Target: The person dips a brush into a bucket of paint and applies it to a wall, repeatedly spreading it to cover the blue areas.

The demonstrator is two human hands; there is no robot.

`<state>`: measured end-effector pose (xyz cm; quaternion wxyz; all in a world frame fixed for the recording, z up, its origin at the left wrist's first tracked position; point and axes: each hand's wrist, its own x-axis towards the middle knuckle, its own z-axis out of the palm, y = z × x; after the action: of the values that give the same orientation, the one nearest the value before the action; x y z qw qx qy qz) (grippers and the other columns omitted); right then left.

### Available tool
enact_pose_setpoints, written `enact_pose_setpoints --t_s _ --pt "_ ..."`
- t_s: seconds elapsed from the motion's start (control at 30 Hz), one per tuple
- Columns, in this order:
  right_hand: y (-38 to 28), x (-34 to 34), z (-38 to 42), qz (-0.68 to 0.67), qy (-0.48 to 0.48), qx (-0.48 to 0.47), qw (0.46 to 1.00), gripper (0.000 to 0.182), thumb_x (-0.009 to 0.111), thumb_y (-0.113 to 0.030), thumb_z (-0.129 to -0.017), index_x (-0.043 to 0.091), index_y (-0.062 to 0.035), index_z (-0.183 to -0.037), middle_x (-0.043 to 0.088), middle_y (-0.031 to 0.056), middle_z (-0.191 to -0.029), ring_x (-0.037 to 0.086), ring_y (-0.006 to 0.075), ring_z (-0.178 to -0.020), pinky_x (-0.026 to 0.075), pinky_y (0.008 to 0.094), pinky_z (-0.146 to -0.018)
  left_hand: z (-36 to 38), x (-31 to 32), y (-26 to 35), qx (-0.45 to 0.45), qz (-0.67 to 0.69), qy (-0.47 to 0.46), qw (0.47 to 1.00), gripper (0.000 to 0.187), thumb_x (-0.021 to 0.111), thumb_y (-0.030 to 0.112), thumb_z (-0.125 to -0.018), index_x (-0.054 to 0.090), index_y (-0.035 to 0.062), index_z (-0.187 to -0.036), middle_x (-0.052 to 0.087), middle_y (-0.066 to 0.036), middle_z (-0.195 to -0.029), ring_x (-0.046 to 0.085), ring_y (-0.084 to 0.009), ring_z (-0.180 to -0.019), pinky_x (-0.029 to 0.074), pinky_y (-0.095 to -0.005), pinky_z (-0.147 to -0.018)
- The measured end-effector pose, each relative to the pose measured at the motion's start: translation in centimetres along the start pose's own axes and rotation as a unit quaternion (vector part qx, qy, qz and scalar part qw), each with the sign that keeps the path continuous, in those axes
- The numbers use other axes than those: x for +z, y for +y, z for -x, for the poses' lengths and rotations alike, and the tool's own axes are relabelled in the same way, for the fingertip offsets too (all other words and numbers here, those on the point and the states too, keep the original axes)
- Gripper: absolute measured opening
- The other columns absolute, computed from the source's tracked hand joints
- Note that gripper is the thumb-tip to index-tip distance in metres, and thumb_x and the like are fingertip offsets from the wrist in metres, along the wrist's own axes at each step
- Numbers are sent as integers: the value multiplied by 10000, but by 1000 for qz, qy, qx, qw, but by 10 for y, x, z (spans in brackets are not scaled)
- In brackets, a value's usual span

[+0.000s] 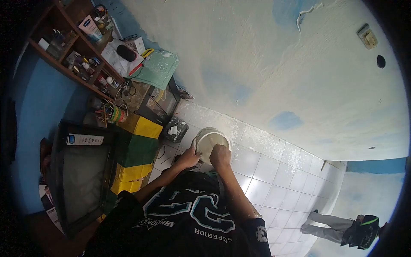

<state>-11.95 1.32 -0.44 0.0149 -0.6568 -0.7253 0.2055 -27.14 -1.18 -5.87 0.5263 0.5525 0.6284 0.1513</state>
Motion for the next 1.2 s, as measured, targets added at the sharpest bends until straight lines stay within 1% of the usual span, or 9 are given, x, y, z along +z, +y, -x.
enact_pose_setpoints --t_s 0.2,0.5,0.6,0.7,0.73,0.8,0.9,1.0,1.2 --pt "-1 4 7 -11 -5 -1 1000 110 520 -64 -679 604 4 -701 604 224 -699 616 354 -681 501 414 -608 10 -9 8 -16 23 -8 1000 806 562 217 -786 27 -50 -1327 516 -334 -1025 533 -425 -945 431 -441 -813" --pt "-6 1 11 -5 0 20 1000 136 525 -113 -715 594 2 -689 597 228 -684 610 360 -679 493 430 -612 8 -7 -12 46 -24 33 998 794 545 188 -791 4 -45 -1323 533 -321 -1005 550 -414 -923 442 -436 -807" --pt "1 -10 20 3 8 17 1000 217 538 -209 -764 589 -4 -716 592 221 -681 591 375 -662 474 449 -607 -1 -5 -27 -16 130 -28 991 780 532 162 -798 -7 -40 -1324 546 -305 -996 573 -386 -902 466 -418 -781" --pt "1 -40 33 -37 20 13 999 224 536 -229 -780 580 -16 -730 588 211 -690 578 385 -675 462 449 -612 -9 -5 -39 -22 99 10 995 767 529 152 -807 -6 -29 -1326 558 -286 -992 602 -355 -850 493 -397 -733" --pt "-1 -55 39 -58 8 24 998 218 534 -224 -794 589 -14 -781 588 211 -718 565 393 -688 451 444 -619 -13 -9 -36 -36 137 9 990 756 523 144 -813 -6 -26 -1325 563 -282 -985 613 -336 -818 500 -387 -710" --pt "8 -63 45 -119 38 -6 992 215 525 -228 -802 594 -25 -808 591 213 -730 573 382 -694 453 445 -615 -4 -20 -20 -69 211 -2 975 736 512 129 -825 -7 -21 -1325 571 -272 -971 635 -299 -755 516 -367 -663" --pt "8 -79 56 -180 68 -2 981 209 533 -184 -812 600 -7 -902 596 219 -762 582 376 -697 459 414 -603 -12 -23 -23 -15 148 44 988 711 486 97 -843 -23 2 -1330 577 -260 -948 644 -259 -665 531 -344 -584" --pt "7 -88 66 -215 126 -5 968 218 548 -144 -809 592 19 -947 598 225 -771 593 367 -696 466 386 -608 -4 -39 8 -50 260 15 964 702 465 70 -850 -43 36 -1335 571 -258 -948 646 -232 -642 544 -316 -543" --pt "8 -79 71 -254 213 -4 943 205 541 -80 -819 571 46 -978 596 248 -793 606 364 -704 479 373 -630 -35 -30 -3 -26 260 42 964 720 467 60 -850 -67 112 -1330 564 -248 -954 643 -261 -635 562 -350 -552"
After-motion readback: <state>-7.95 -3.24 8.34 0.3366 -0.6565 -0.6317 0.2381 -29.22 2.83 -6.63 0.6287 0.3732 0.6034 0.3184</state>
